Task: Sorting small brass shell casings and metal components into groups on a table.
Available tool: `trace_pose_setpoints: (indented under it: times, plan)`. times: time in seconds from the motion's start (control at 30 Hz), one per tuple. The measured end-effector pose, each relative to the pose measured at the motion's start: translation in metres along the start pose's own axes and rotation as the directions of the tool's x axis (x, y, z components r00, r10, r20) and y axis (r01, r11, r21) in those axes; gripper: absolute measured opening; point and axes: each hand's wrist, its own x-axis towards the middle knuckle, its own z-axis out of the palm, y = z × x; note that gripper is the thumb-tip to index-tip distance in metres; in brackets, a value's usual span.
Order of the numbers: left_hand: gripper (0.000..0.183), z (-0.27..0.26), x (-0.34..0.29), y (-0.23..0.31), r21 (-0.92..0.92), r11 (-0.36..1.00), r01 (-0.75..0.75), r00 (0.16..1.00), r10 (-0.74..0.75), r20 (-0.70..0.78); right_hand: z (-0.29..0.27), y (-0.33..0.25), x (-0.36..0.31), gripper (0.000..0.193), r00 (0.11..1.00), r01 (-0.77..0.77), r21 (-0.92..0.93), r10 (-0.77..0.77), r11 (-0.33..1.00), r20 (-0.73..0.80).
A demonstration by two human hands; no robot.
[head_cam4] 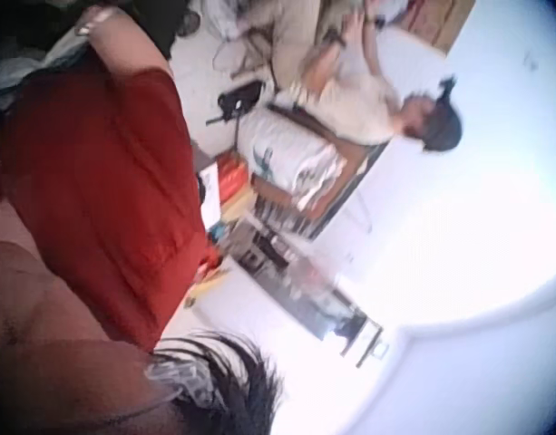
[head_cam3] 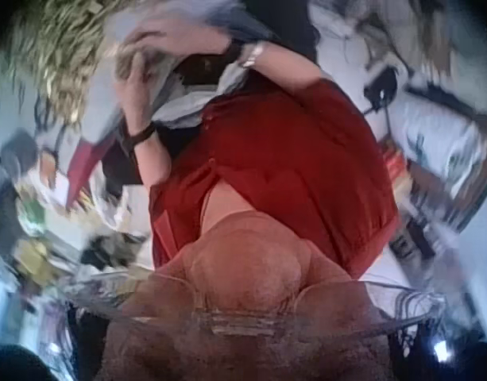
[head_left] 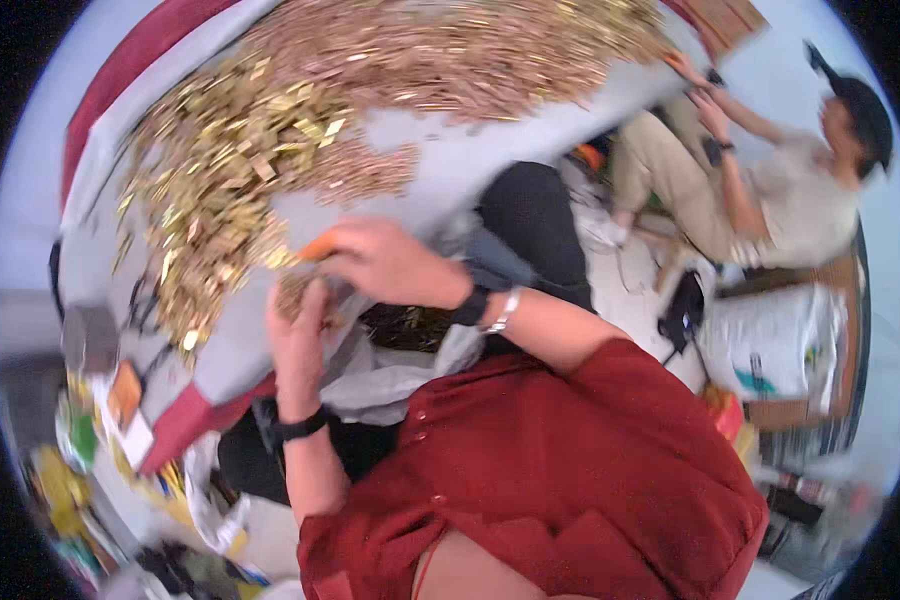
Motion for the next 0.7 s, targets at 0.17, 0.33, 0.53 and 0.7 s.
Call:
trace_pose_setpoints:
  times: [0.17,0.33,0.53,0.7]
  plan:
    - [0.013,0.004,0.002,-0.004,0.194,0.973,-0.126,0.992,0.128,0.002,-0.005,-0.007,-0.002,0.018,0.986,-0.166,-0.098,0.168,0.981,0.018]
    - [0.013,0.003,0.002,-0.011,0.172,0.963,-0.205,0.977,0.212,-0.019,-0.005,-0.01,0.006,0.021,0.96,-0.233,-0.24,0.262,0.942,0.097]
    - [0.012,-0.002,0.004,-0.003,-0.154,0.988,0.003,0.998,0.006,0.058,0.003,-0.003,0.019,0.042,0.977,-0.136,-0.346,0.184,0.928,0.108]
    - [0.018,-0.012,0.005,0.001,-0.498,0.866,0.049,0.99,0.023,0.137,0.01,-0.002,0.002,0.062,0.876,-0.474,0.678,0.379,0.562,0.298]
